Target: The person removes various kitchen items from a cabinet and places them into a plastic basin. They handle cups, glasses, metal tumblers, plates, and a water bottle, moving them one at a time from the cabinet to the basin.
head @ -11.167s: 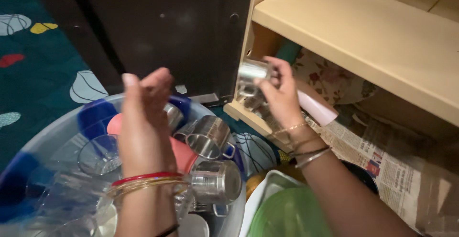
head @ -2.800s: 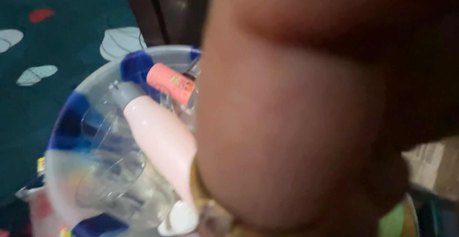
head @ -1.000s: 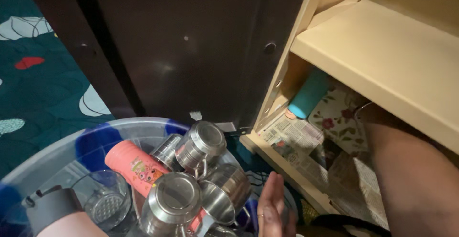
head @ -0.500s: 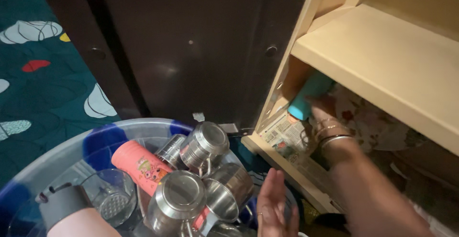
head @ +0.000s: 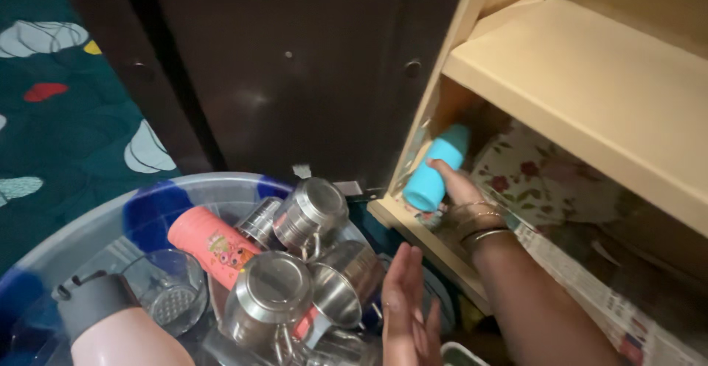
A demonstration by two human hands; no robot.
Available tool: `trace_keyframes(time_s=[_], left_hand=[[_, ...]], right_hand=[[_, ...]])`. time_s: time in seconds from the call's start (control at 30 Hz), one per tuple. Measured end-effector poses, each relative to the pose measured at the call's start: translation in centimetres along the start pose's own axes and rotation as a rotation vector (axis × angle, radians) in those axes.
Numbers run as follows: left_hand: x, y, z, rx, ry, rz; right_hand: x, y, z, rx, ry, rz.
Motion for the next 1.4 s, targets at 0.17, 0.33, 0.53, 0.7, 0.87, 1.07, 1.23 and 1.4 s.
trace_keyframes(time_s=[0.17,0.33,0.53,0.7,0.87,1.07,1.23,1.4], left_hand=[[-1.5,0.5,-2.1,0.032,-0.009,-0.073],[-1.4,1.1,-1.1,0.082,0.024,-0.098],[-2.9,3.6,-1.7,0.174,0.154,0.054],[-4.6,3.9,-3.5,0.239,0.121,0.073],[-3.8,3.2,-3.1,0.242,0.102,-0.014],[-3.5,1.3,-2.5,0.329,0.034,-0.151],[-3.7,1.7,-2.9,0.318,0.079,-0.133],[-3.4,1.7,-3.1,0.371,0.186,-0.123]], right_hand=[[-8.9,1.0,2.8,-0.110,0.036,0.138],[-19.5,-3.2,2.6,0.006,0.164,0.161],[-28.7,-4.1,2.9,-0.250,-0.118,0.436],[-26.5,-5.7,2.5,-0.289,-0.055,0.305],[-18.2,-6.9,1.8,-0.253,-0.128,0.353],[-8.6,-5.1,1.1,-0.564,-0.370,0.287],[-8.5,0.6,2.3,-1.056,-0.642,0.280],[-8.5,5.7,-0.5,-1.270,-0.747,0.537]])
Point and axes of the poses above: each hand's wrist, its own x-axis towards the middle knuckle, its own y-axis out of the palm, z = x × y, the point moved 10 cm from there along x, towards the middle knuckle, and after that the axes turned 13 degrees about x, right-handed, at the moved point
